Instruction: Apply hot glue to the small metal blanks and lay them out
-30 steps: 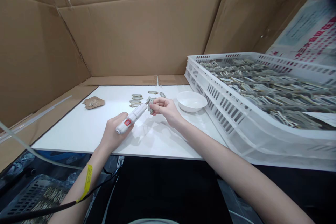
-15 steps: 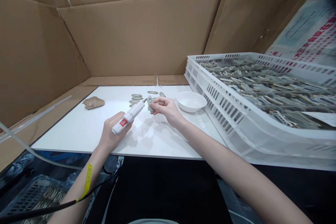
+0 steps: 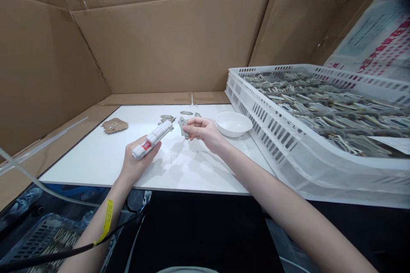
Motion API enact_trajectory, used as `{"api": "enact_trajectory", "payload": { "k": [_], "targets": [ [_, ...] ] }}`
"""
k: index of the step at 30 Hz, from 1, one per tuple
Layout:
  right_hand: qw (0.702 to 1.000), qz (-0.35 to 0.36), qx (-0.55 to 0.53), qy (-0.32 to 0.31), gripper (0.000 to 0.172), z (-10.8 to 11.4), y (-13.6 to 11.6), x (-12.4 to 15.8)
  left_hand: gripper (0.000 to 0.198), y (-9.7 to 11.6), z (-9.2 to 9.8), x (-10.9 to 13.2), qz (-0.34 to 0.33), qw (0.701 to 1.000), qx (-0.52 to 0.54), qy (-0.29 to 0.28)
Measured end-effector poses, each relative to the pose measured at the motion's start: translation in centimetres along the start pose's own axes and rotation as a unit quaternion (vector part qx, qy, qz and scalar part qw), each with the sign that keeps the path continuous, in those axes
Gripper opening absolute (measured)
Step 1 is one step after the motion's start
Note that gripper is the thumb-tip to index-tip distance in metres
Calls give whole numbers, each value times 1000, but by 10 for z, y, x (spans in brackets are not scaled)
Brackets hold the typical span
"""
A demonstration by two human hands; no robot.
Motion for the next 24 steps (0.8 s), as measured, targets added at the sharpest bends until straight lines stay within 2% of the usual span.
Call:
{"api": "enact_trajectory", "payload": {
  "k": [6,11,15,20,24],
  "targets": [
    [999,34,-9,-1,30,4,-5,-1,28,-3,-2,0,37,999,7,-14],
    [995,97,-3,-3,26,10,-10,-3,22,3,-5,-1,42,996,6,-79],
    [993,117,4,26,27,16,-13,-4,27,12,-6,-1,-5,993,-14,-120],
    [989,143,12,39,27,19,-16,-5,14,19,-7,3,-101,974,-29,-198],
    [990,137,22,42,27,19,-16,-5,12,16,-5,6,-124,973,-30,-194]
  ]
}}
Point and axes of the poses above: each hand's wrist, its own x-axis away from the middle knuckle, its own z-axis out of the back of the hand, y = z × x, the point moved 5 cm from there along -x, towards the middle knuckle, and after that the axes turned 1 degree about -x, right-handed, at the moved point
